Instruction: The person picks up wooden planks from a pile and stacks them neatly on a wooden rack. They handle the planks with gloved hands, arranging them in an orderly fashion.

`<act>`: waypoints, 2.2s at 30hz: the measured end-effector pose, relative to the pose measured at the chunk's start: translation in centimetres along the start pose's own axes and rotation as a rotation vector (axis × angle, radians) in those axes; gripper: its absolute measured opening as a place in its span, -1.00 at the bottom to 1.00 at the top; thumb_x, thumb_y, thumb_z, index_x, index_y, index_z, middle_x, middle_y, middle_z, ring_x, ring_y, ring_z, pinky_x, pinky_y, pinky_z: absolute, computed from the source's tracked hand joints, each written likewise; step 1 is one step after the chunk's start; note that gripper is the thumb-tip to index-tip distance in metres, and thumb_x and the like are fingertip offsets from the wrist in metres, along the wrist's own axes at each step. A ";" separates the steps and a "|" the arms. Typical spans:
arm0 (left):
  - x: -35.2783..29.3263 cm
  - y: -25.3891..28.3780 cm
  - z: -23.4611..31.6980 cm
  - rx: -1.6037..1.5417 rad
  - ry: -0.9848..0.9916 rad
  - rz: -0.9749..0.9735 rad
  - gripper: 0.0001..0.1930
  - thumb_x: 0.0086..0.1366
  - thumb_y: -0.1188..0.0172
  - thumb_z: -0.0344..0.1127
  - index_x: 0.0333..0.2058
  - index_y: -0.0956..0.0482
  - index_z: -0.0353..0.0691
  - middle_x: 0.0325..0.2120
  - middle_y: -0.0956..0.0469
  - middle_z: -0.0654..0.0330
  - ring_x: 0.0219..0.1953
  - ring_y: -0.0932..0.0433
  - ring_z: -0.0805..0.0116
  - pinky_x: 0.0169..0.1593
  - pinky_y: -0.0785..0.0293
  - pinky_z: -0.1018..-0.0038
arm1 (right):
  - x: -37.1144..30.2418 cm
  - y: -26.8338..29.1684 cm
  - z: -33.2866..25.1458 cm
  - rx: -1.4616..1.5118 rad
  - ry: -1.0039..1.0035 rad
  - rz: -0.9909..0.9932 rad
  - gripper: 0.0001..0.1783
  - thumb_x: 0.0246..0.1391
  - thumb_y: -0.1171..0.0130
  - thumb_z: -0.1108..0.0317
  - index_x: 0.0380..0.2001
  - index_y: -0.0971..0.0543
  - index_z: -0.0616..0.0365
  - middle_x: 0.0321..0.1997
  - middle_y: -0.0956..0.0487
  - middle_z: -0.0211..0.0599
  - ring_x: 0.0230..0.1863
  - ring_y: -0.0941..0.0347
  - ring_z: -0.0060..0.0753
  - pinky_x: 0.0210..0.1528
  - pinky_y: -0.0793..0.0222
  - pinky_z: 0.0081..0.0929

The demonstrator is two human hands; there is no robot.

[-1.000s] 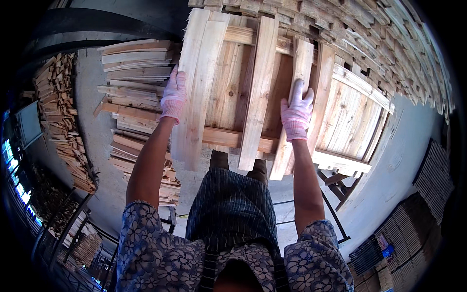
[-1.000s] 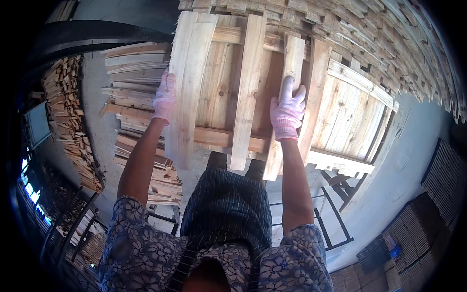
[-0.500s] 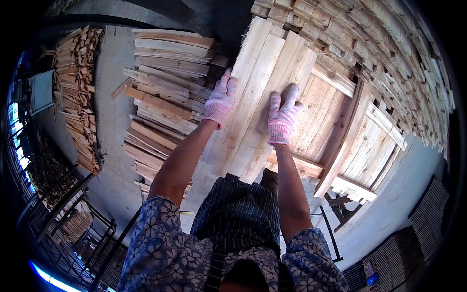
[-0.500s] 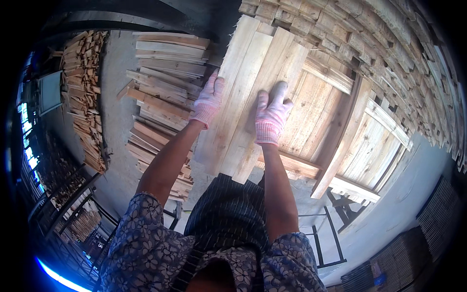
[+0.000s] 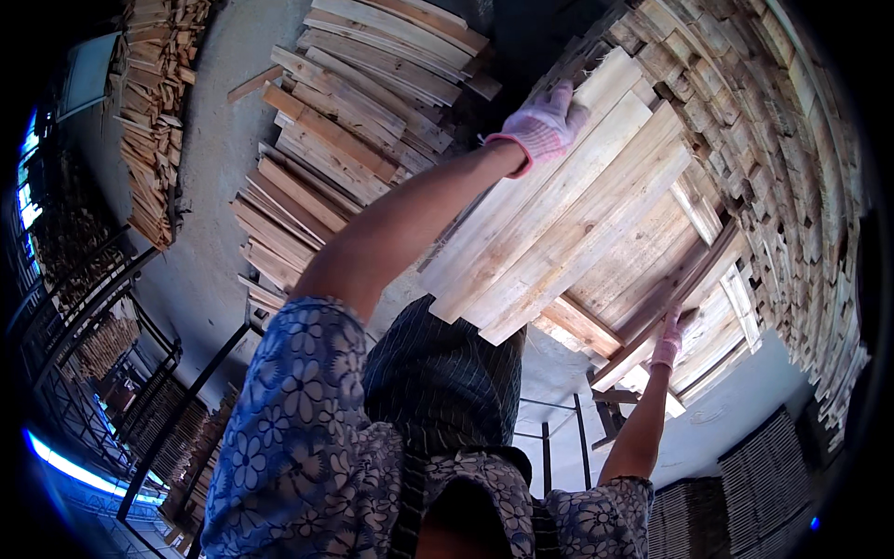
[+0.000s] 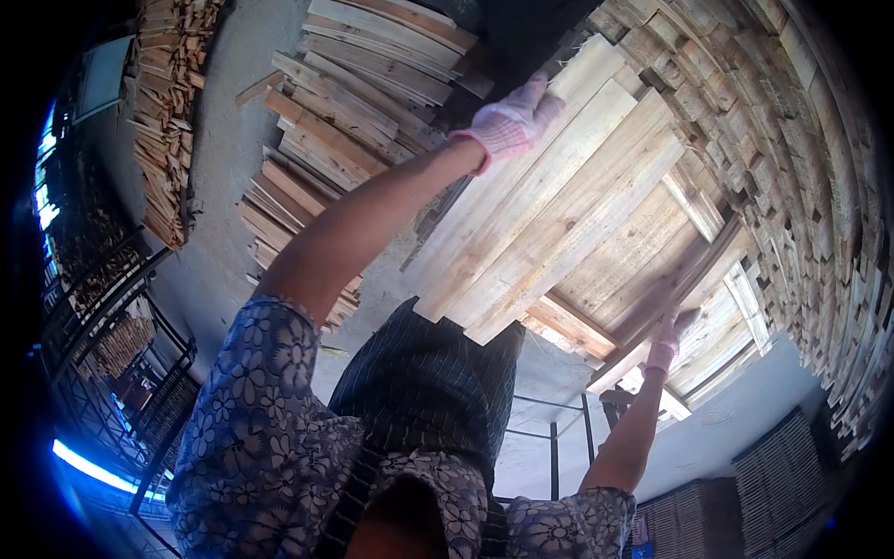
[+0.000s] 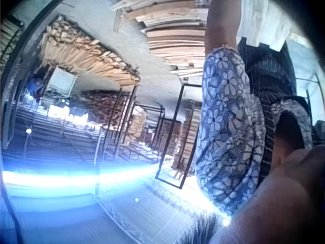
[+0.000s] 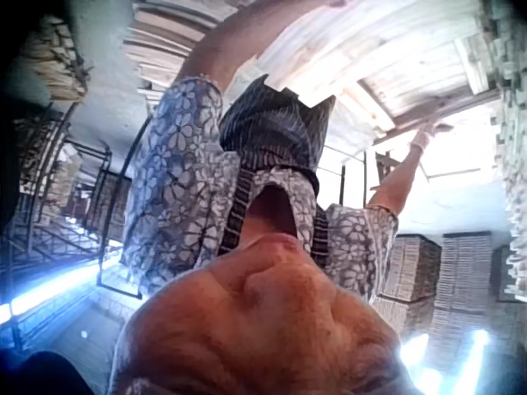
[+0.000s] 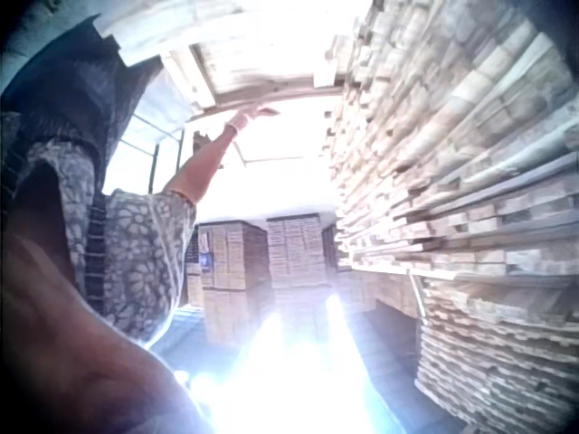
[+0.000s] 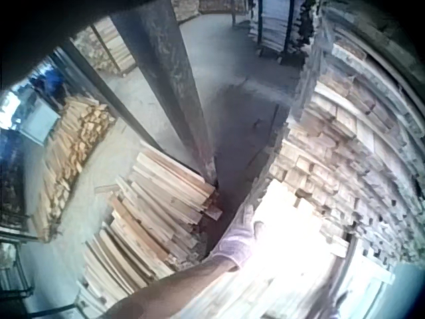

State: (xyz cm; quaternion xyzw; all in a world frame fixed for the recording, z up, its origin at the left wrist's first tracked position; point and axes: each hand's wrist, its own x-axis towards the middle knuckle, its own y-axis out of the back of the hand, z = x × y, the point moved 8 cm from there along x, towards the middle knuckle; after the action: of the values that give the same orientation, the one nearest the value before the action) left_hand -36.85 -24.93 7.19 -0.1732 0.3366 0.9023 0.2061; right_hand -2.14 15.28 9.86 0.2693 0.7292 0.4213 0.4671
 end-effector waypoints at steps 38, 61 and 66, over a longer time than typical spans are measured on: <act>-2.3 -0.8 2.2 0.080 0.010 0.381 -0.32 0.37 -0.04 0.04 0.32 -0.18 -0.25 0.16 -0.43 -0.10 0.08 -0.53 -0.06 0.14 -0.45 0.13 | -8.9 -11.7 -16.5 0.501 0.202 -0.149 -0.14 0.35 -0.04 -0.14 0.40 -0.05 0.30 0.35 -0.32 0.12 0.22 -0.40 -0.04 0.20 -0.38 -0.18; -50.8 0.1 -57.5 -0.419 1.111 0.601 0.10 0.18 -0.23 0.33 0.44 0.03 -0.28 0.40 -0.09 -0.18 0.42 -0.18 -0.08 0.37 -0.23 0.20 | -44.8 -49.3 -13.2 0.105 0.429 -1.227 -0.29 0.32 -0.12 0.05 0.42 -0.22 0.06 0.32 -0.36 -0.12 0.20 -0.42 -0.31 0.14 -0.41 -0.33; -42.3 3.4 -60.9 -0.505 1.274 0.586 0.41 0.01 -0.31 0.45 0.45 0.42 -0.30 0.39 0.34 -0.54 0.46 0.36 -0.50 0.42 0.14 -0.21 | -39.0 -68.5 -13.1 0.353 0.137 -1.151 -0.10 0.21 -0.22 -0.14 0.47 -0.09 -0.11 0.27 -0.37 -0.29 0.18 -0.38 -0.31 0.13 -0.44 -0.27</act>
State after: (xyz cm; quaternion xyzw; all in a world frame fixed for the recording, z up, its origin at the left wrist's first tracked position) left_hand 8.21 -79.37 -15.35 -0.6080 0.2056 0.6949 -0.3243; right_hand 2.34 -54.37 -29.03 -0.1226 0.8451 -0.0099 0.5202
